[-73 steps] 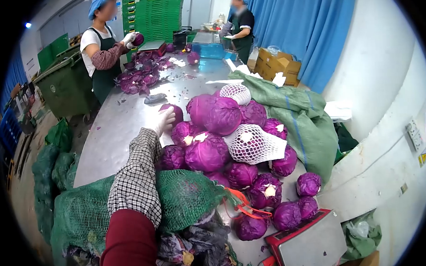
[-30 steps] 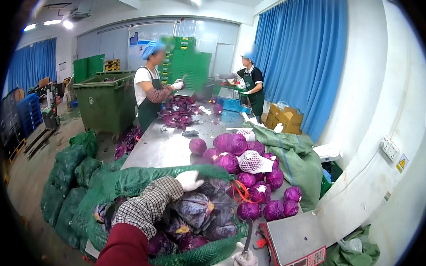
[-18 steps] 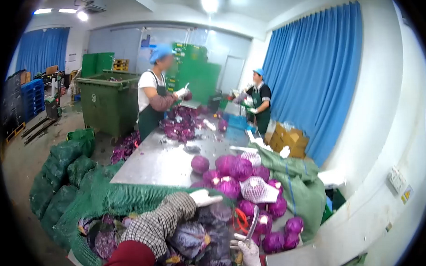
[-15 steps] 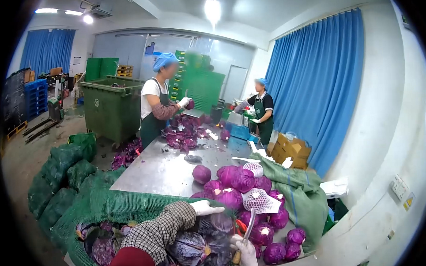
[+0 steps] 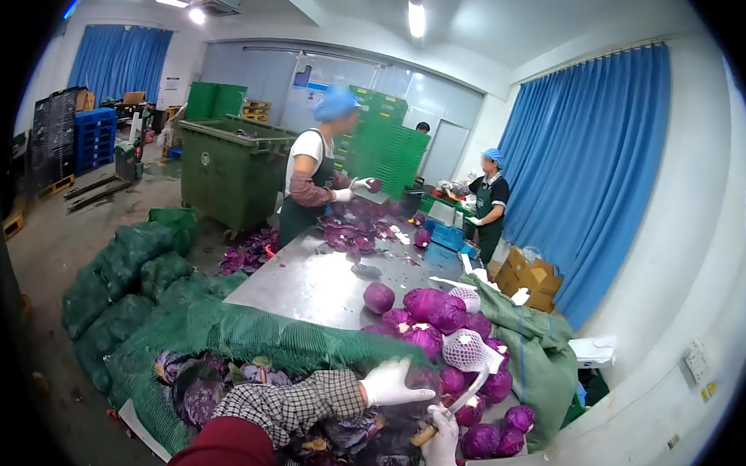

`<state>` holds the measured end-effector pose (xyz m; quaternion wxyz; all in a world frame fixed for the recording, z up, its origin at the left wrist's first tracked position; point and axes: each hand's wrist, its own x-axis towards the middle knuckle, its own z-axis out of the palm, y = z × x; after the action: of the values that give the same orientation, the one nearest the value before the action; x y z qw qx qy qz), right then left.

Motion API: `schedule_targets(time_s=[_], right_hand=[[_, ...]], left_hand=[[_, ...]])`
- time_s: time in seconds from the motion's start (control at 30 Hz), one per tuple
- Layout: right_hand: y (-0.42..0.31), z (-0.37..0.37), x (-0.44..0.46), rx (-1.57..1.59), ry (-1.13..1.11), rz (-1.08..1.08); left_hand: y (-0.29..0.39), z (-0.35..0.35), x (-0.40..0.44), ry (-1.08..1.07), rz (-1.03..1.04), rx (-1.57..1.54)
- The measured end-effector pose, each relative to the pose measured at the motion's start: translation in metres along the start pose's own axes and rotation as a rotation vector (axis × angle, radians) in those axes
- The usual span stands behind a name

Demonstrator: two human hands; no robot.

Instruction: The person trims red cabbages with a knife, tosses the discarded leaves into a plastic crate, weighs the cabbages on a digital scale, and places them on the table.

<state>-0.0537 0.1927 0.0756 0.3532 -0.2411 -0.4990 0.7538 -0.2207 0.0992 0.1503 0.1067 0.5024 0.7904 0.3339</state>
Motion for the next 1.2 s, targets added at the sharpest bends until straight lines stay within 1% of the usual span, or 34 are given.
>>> schedule_targets(time_s=[0.03,0.1,0.13,0.17,0.23,0.27,0.3,0.33,0.37,0.4,0.43,0.47,0.5,0.53,0.63,0.67,0.7,0.77,0.8,0.83,0.9,0.93,0.97,1.03,1.07,1.1,1.13,1.17,1.2], right_hand=[[-0.012,0.0,-0.02,-0.075,-0.033,-0.151],[-0.041,-0.005,-0.06,0.052,0.01,0.012],[-0.053,0.003,-0.084,0.102,0.051,-0.103],[-0.059,0.003,-0.105,0.11,0.101,-0.135],[-0.063,-0.026,-0.147,0.137,0.069,-0.143],[-0.046,-0.038,-0.16,0.04,0.207,-0.394],[-0.05,-0.036,-0.185,-0.12,0.292,-0.427],[-0.045,-0.06,-0.205,-0.733,0.283,-0.697],[-0.038,-0.085,-0.229,-1.373,0.231,-0.889],[-0.032,-0.074,-0.254,-1.022,0.369,-0.672],[-0.024,-0.072,-0.279,-0.747,0.37,-0.4],[-0.017,-0.068,-0.297,-0.636,0.437,-0.302],[-0.008,-0.067,-0.311,-0.517,0.488,-0.214],[0.014,-0.073,-0.321,-0.488,0.526,-0.25],[0.055,-0.084,-0.343,-0.305,0.555,-0.126],[0.063,-0.084,-0.346,-0.303,0.542,-0.162],[0.066,-0.09,-0.35,-0.522,0.511,-0.246],[0.07,-0.088,-0.35,-0.448,0.522,-0.253],[0.058,-0.084,-0.352,-0.526,0.499,-0.235],[0.059,-0.087,-0.352,-0.586,0.441,-0.295],[0.062,-0.094,-0.354,-0.722,0.446,-0.276],[0.061,-0.089,-0.355,-0.179,0.597,-0.109],[0.053,-0.094,-0.359,-0.542,0.648,-0.14],[0.087,-0.122,-0.363,-0.615,0.588,0.034],[0.048,-0.1,-0.366,-0.648,0.542,0.16],[0.064,-0.104,-0.366,-0.743,0.514,-0.043],[0.072,-0.11,-0.369,-0.815,0.482,0.017],[0.063,-0.104,-0.369,-0.888,0.449,0.078],[0.06,-0.101,-0.368,-0.897,0.459,0.104]], left_hand=[[0.0,0.01,-0.003,0.01,0.043,-0.024],[0.04,-0.002,-0.035,0.015,0.113,-0.087],[0.045,0.013,-0.043,0.106,0.203,-0.09],[0.062,0.012,-0.059,0.115,0.259,-0.093],[0.085,0.024,-0.088,0.114,0.345,-0.184],[0.091,0.034,-0.099,0.124,0.371,-0.212],[0.097,0.047,-0.114,0.117,0.4,-0.245],[0.099,0.058,-0.124,0.036,0.42,-0.353],[0.1,0.069,-0.139,-0.054,0.36,-0.397],[0.097,0.088,-0.153,-0.12,0.335,-0.408],[0.09,0.107,-0.163,-0.183,0.312,-0.408],[0.086,0.124,-0.177,-0.248,0.288,-0.396],[0.081,0.14,-0.192,-0.298,0.258,-0.377],[0.071,0.157,-0.204,-0.328,0.255,-0.342],[0.049,0.186,-0.224,-0.545,0.179,-0.271],[0.045,0.188,-0.226,-0.609,0.202,-0.205],[0.047,0.187,-0.225,-0.546,0.316,-0.099],[0.055,0.18,-0.222,-0.421,0.53,0.104],[0.065,0.175,-0.221,-0.511,0.517,0.111],[0.072,0.175,-0.224,-0.585,0.499,0.286],[0.072,0.178,-0.219,-0.538,0.557,0.325],[0.069,0.18,-0.212,-0.551,0.548,0.277],[0.067,0.182,-0.207,-0.552,0.533,0.262],[0.069,0.18,-0.199,-0.599,0.492,0.255],[0.071,0.179,-0.197,-0.612,0.489,0.265],[0.072,0.181,-0.197,-0.622,0.485,0.274],[0.071,0.184,-0.197,-0.61,0.486,0.29],[0.073,0.186,-0.197,-0.592,0.501,0.269],[0.076,0.188,-0.194,-0.586,0.502,0.266]])
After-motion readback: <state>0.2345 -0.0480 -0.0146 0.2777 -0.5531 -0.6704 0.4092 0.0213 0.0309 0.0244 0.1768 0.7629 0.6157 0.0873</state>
